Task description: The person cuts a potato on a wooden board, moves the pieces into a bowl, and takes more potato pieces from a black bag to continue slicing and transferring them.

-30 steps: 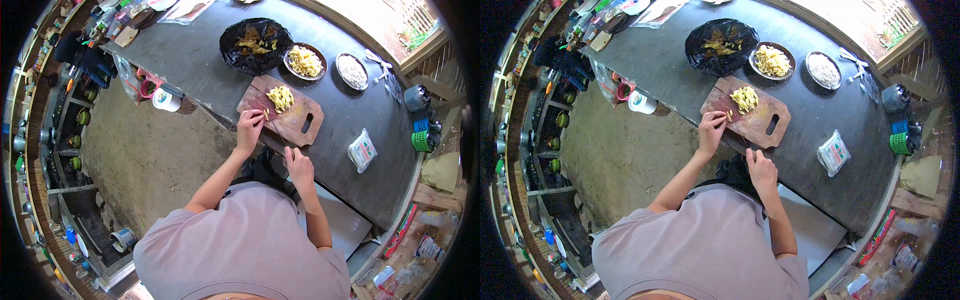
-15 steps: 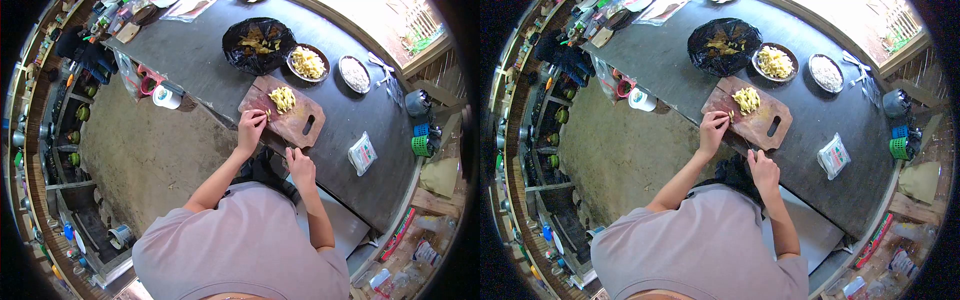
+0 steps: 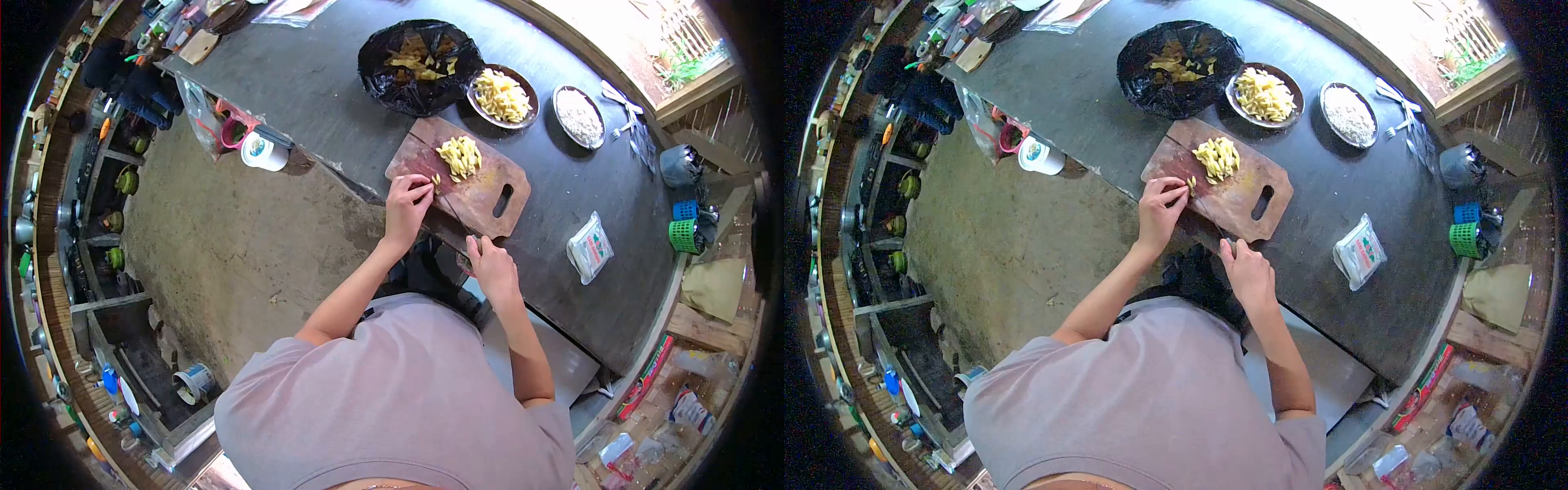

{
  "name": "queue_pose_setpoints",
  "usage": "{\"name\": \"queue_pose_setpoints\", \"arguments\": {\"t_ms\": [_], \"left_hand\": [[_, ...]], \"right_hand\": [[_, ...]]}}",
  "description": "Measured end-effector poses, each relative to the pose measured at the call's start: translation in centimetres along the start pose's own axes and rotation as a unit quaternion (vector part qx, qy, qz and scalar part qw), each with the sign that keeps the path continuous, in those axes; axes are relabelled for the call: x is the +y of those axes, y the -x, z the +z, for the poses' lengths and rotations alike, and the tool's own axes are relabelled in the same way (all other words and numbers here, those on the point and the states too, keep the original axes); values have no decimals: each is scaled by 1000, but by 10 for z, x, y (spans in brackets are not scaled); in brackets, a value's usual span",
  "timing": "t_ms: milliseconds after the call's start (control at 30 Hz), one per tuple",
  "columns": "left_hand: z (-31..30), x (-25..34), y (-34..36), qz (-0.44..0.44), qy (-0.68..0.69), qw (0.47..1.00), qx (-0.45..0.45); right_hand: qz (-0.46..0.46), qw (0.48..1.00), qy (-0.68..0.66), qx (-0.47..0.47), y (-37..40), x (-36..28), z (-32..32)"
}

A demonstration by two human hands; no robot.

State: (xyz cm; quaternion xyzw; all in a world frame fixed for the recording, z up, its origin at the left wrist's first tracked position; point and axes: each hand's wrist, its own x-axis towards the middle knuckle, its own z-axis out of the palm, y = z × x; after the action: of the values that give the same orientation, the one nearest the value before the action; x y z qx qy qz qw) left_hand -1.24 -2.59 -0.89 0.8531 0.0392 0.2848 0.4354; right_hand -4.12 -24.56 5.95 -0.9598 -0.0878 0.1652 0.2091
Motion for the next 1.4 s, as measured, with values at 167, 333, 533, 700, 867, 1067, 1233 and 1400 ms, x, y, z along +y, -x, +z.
{"name": "queue_pose_setpoints", "arguments": {"t_ms": [167,333,533,700,867,1067,1233,1400], "left_hand": [[-1,0,-1,9,-4,1000,-2],[-1,-1,-1,2,1,1000,-6],[-2,3,-2,-3,9,1000,-3],[-2,2,-1,11,3,1000,-3],[-29,-2,-6,-12,38,998,58],[-55,-26,-12,-38,-9,993,112],[-60,-31,-25,-38,-17,994,104],[-53,-31,-81,12,-41,994,99]], "right_hand": [[0,1000,-14,7,-8,-2,11],[8,1000,-25,4,3,3,14],[35,999,-36,3,28,17,15],[23,990,-134,33,28,24,26],[50,982,-169,64,34,9,34],[41,989,-140,33,16,0,32],[76,988,-124,60,1,-2,7],[54,987,-132,74,-1,-6,-2]]}}
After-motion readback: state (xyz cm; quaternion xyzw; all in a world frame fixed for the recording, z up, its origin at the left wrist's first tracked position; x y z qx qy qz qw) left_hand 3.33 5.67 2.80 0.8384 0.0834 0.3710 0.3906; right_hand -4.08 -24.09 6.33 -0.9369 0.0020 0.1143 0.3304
